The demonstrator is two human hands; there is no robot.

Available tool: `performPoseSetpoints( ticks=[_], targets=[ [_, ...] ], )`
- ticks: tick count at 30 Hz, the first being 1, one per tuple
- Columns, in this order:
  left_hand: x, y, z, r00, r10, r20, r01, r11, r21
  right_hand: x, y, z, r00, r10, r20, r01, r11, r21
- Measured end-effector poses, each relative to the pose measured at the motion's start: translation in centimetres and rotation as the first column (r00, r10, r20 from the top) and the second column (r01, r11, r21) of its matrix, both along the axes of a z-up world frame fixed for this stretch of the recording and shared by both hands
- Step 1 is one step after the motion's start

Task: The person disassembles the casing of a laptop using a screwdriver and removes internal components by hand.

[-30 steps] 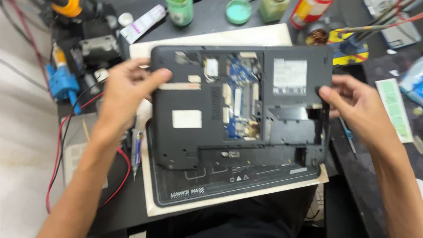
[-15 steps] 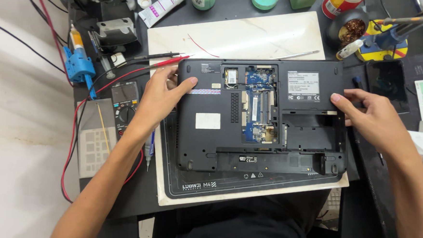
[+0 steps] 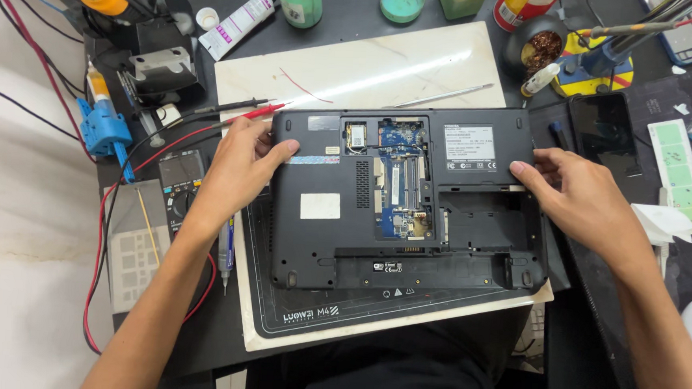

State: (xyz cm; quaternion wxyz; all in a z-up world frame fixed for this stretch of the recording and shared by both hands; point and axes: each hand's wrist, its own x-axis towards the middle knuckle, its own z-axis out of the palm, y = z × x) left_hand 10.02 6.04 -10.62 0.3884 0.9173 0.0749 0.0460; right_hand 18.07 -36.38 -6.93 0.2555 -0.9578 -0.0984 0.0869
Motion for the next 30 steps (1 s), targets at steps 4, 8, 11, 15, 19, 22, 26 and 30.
performPoseSetpoints(
  ticks=[4,8,11,15,19,22,26,30],
  targets=[
    [0.5,0.8,0.2,1.000,-0.006,0.021,0.007,0.998,-0.070,-0.1,-0.3,-0.3,0.998,0.023,0.051,-0.024,1.000,0.002],
    [0.6,1.2,1.4,0.998,-0.035,-0.044,0.032,0.997,-0.072,0.1,-0.5,0.2,0.999,-0.024,-0.040,0.024,1.000,0.010],
    [0.0,1.1,1.9,0.989,-0.105,-0.101,0.093,0.989,-0.117,0.0,-1.0,1.1,0.999,-0.010,-0.051,0.015,0.994,0.104],
    [-0.2,0.3,2.2,0.990,-0.138,-0.038,0.133,0.985,-0.109,0.9,-3.2,2.5,1.000,-0.022,0.005,0.021,0.993,0.117],
    [0.0,-0.3,3.1,0.989,-0.139,-0.056,0.135,0.989,-0.063,0.8,-5.9,3.2,0.988,-0.062,0.145,0.070,0.996,-0.055],
    [-0.7,-2.0,4.0,0.955,-0.082,0.286,0.000,0.961,0.276,0.9,-5.8,2.1,0.974,0.021,0.227,-0.032,0.998,0.046],
    [-0.2,-6.1,5.1,0.900,-0.018,0.436,-0.083,0.974,0.212,0.8,-4.7,-0.3,0.962,0.013,0.272,-0.032,0.997,0.066],
    [0.2,-11.2,6.1,0.880,-0.247,0.406,0.222,0.969,0.108,0.3,-3.5,-1.1,0.954,-0.031,0.299,0.012,0.998,0.066]
  ],
)
